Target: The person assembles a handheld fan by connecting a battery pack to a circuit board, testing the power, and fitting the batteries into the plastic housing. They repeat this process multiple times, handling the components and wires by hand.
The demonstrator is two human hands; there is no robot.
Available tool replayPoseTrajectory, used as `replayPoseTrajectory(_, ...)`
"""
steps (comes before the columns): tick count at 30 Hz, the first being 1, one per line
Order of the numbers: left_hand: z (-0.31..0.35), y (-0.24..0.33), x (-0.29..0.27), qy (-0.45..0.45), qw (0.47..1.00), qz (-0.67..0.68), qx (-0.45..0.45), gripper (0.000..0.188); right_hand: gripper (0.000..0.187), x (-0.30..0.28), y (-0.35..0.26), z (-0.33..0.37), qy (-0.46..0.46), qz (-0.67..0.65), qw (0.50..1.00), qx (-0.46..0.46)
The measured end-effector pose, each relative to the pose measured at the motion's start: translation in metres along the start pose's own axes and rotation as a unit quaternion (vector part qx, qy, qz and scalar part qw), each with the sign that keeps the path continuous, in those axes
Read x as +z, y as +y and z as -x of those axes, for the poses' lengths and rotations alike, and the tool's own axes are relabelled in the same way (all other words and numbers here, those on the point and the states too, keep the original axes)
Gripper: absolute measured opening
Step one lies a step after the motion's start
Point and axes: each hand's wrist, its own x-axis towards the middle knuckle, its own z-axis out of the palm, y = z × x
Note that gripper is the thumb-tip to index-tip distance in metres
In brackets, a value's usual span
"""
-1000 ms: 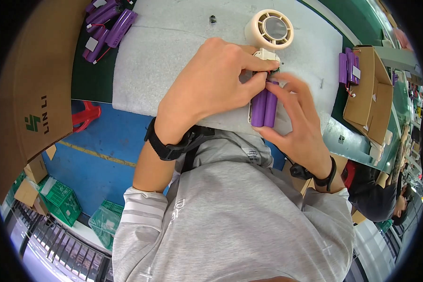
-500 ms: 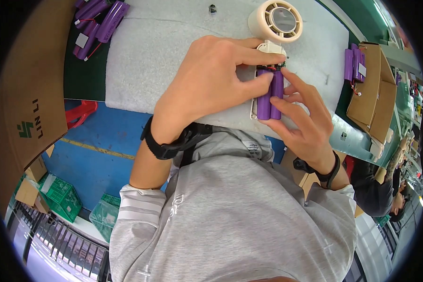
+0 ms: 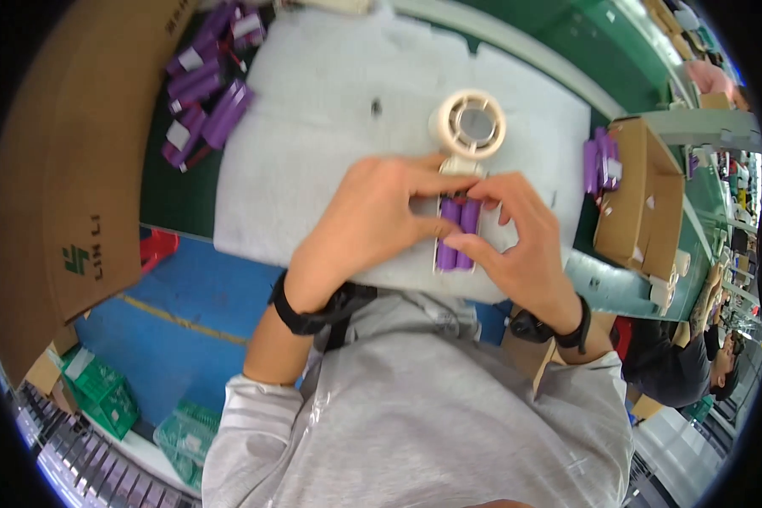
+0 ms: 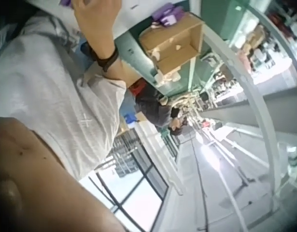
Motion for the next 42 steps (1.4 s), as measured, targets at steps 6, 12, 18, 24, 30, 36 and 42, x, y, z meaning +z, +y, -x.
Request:
replayPoseTrajectory(6,0.006,-0.003,0.003,0.019,0.999,-0.039,0.012,0.056,0.02,0.007,0.005,-0.009,0.014,0.035,0.999,-0.031)
replayPoseTrajectory(12,0.008,-0.009,0.0,0.018,0.998,-0.037,0.04,0.06,0.029,-0.006,-0.003,0.003,-0.07,0.149,0.977,-0.133)
replayPoseTrajectory(18,0.011,-0.013,-0.003,0.024,0.996,-0.01,0.084,0.06,0.061,-0.001,-0.021,0.021,-0.11,0.204,0.963,-0.137)
replayPoseTrajectory(24,0.021,-0.008,-0.016,0.177,0.984,-0.029,0.005,0.054,0.069,-0.009,0.028,-0.034,-0.003,0.253,0.967,-0.035)
replayPoseTrajectory(30,0.045,-0.031,-0.079,0.36,0.853,-0.373,-0.06,0.05,0.056,-0.043,0.008,-0.062,-0.039,0.283,0.958,-0.012)
replayPoseTrajectory(36,0.052,-0.062,-0.093,0.335,0.848,-0.398,-0.103,0.049,0.049,-0.034,0.015,-0.149,-0.231,0.236,0.94,-0.089)
replayPoseTrajectory(42,0.045,-0.055,-0.094,0.324,0.879,-0.323,-0.136,0.049,0.043,0.037,0.058,-0.234,-0.073,0.28,0.953,-0.09)
